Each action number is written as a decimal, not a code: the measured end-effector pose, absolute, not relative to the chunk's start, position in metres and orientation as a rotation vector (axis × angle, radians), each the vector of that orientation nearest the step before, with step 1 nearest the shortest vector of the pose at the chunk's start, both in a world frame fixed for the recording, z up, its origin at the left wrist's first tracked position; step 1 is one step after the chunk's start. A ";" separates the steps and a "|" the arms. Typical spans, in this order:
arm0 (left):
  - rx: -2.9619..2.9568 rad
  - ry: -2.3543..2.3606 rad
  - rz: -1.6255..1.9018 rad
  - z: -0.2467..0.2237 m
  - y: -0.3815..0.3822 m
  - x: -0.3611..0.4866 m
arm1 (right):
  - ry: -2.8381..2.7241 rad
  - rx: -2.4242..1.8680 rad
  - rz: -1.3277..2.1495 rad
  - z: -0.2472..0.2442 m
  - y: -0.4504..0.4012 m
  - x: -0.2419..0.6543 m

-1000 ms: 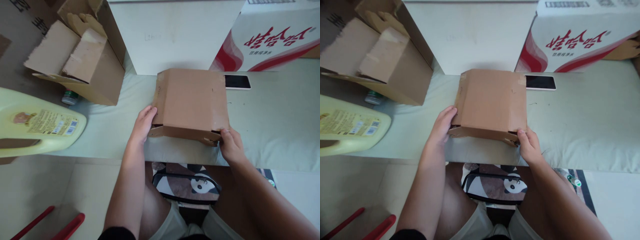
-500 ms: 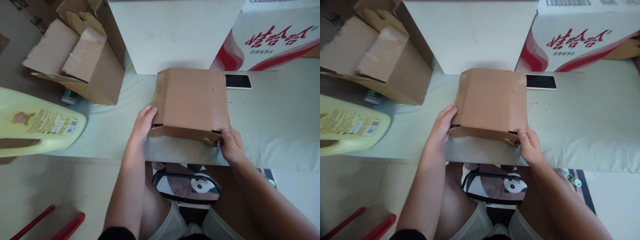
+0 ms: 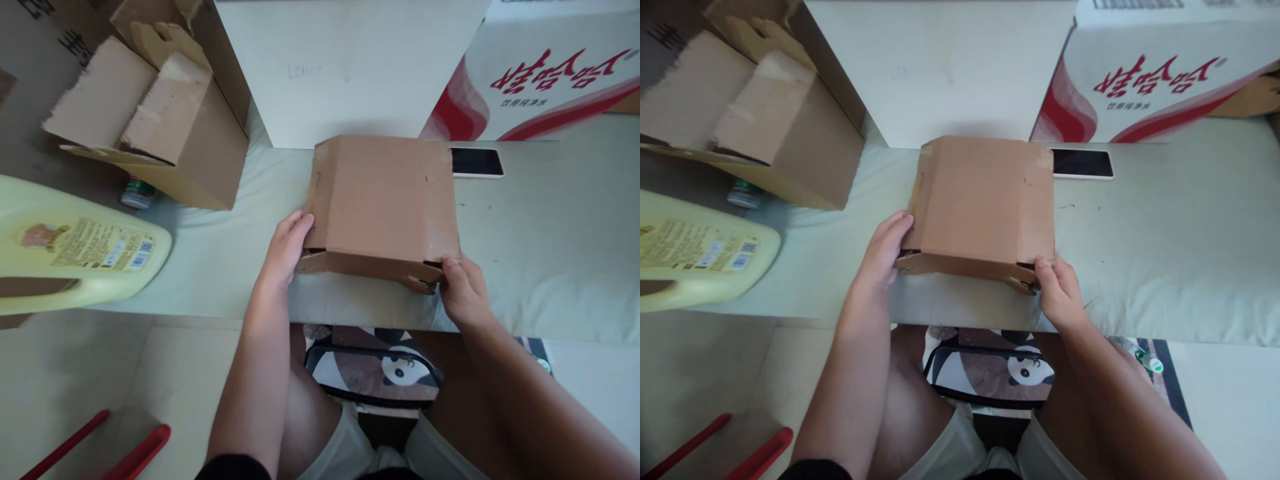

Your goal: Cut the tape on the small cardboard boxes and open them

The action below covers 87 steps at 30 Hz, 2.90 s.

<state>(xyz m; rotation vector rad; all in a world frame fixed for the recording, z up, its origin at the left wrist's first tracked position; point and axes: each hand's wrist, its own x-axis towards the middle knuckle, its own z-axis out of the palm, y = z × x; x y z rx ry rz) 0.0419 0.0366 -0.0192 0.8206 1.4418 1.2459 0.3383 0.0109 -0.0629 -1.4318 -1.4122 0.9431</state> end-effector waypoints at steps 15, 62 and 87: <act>0.818 1.460 1.234 -0.014 0.036 0.044 | -1.412 -1.408 0.954 -0.066 0.010 0.339; 0.809 1.450 1.253 -0.017 0.036 0.044 | -1.439 -1.444 0.941 -0.065 0.010 0.340; 0.806 1.439 1.260 -0.016 0.038 0.046 | -1.391 -1.483 0.936 -0.063 0.009 0.339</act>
